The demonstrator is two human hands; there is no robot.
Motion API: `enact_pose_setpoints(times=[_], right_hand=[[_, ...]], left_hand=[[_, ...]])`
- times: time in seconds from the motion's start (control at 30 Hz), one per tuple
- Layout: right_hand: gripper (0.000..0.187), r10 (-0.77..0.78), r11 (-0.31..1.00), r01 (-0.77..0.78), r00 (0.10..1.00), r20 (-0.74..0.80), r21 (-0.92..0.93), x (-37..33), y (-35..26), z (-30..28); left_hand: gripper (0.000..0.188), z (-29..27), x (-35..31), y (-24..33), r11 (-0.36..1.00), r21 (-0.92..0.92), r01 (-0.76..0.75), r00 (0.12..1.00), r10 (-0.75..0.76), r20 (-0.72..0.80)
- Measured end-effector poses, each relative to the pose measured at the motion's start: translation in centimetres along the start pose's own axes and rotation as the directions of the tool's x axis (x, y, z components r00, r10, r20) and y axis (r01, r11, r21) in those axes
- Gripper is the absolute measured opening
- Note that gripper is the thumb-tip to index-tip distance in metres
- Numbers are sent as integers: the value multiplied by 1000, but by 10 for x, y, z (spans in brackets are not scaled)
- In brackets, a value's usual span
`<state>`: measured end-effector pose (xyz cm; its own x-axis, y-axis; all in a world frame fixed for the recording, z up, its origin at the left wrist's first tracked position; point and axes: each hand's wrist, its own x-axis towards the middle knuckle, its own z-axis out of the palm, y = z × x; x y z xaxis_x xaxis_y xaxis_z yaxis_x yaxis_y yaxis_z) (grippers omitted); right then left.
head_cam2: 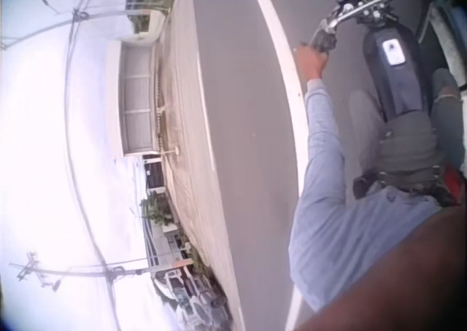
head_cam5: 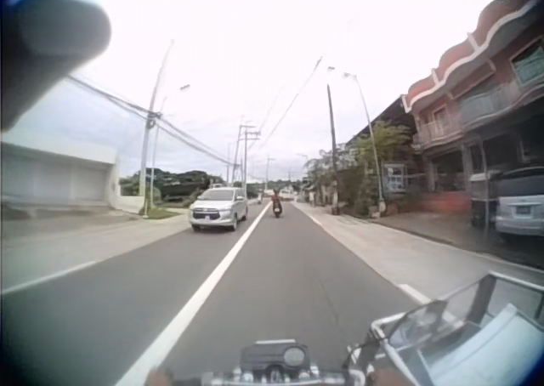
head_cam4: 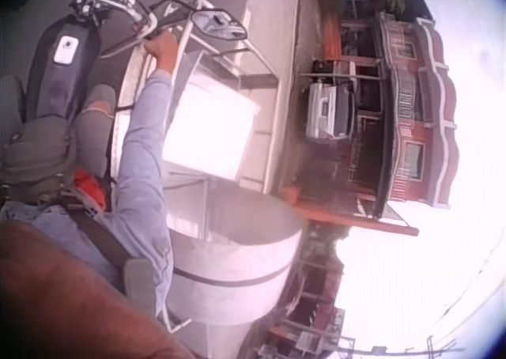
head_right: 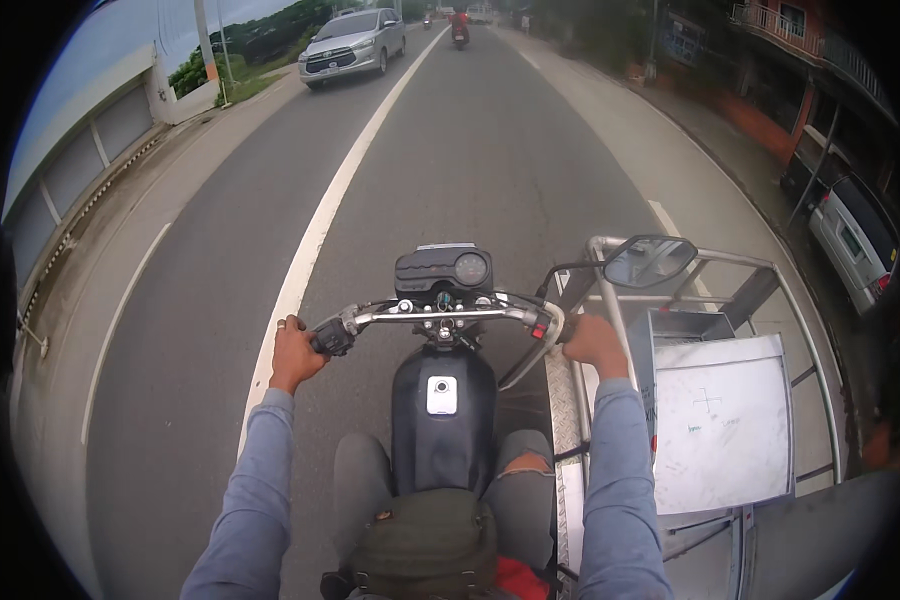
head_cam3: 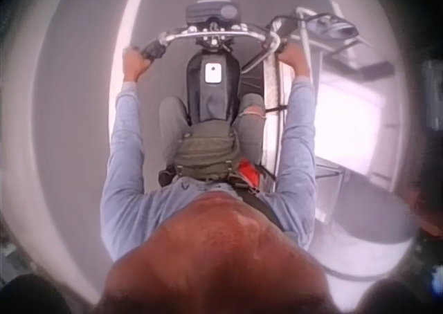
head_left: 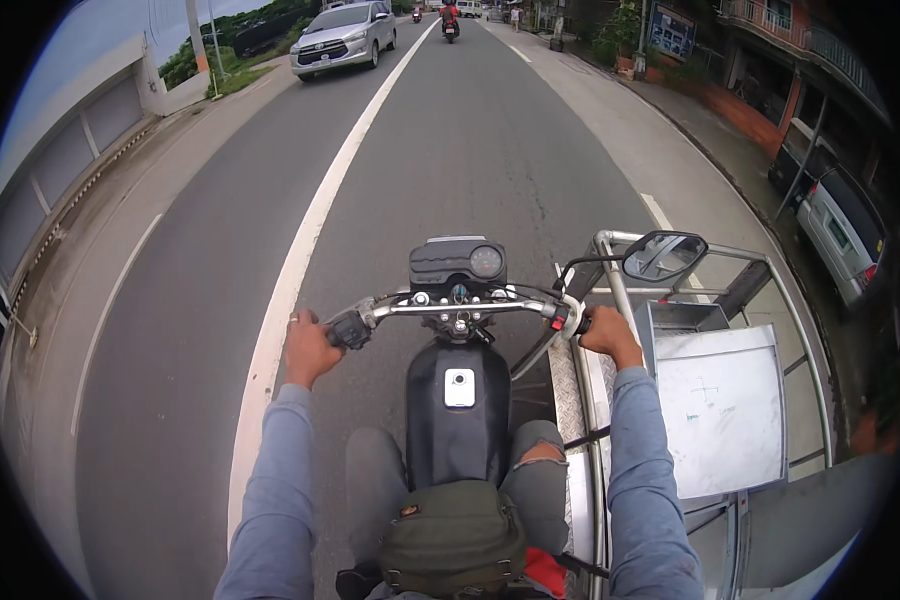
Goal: Driving a motorcycle with a sidecar containing metal structures on a public road.
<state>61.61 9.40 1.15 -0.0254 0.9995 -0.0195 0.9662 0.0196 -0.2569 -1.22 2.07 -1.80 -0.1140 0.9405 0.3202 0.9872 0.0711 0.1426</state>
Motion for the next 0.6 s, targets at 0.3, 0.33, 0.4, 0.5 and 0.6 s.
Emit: enact_pose_setpoints(times=[0.3,0.33,0.4,0.5,0.6], right_hand=[[55,-38,999,40,994,-101,23,-8,-14,-3],[54,-43,999,45,994,-99,25,-8,-16,-4],[54,-40,999,43,994,-97,23,-8,-12,-2],[53,-41,999,43,997,-70,20,-2,-4,0],[53,-16,1000,15,990,-143,-10,-2,-6,5]], left_hand=[[52,7,5,-17,997,-65,52,988,-42,146],[52,7,3,-18,996,-67,57,988,-47,145],[49,4,0,-15,995,-78,54,988,-41,152],[47,-11,2,0,986,-105,132,961,-101,256],[46,-9,7,-4,990,-61,129,957,-108,270]])
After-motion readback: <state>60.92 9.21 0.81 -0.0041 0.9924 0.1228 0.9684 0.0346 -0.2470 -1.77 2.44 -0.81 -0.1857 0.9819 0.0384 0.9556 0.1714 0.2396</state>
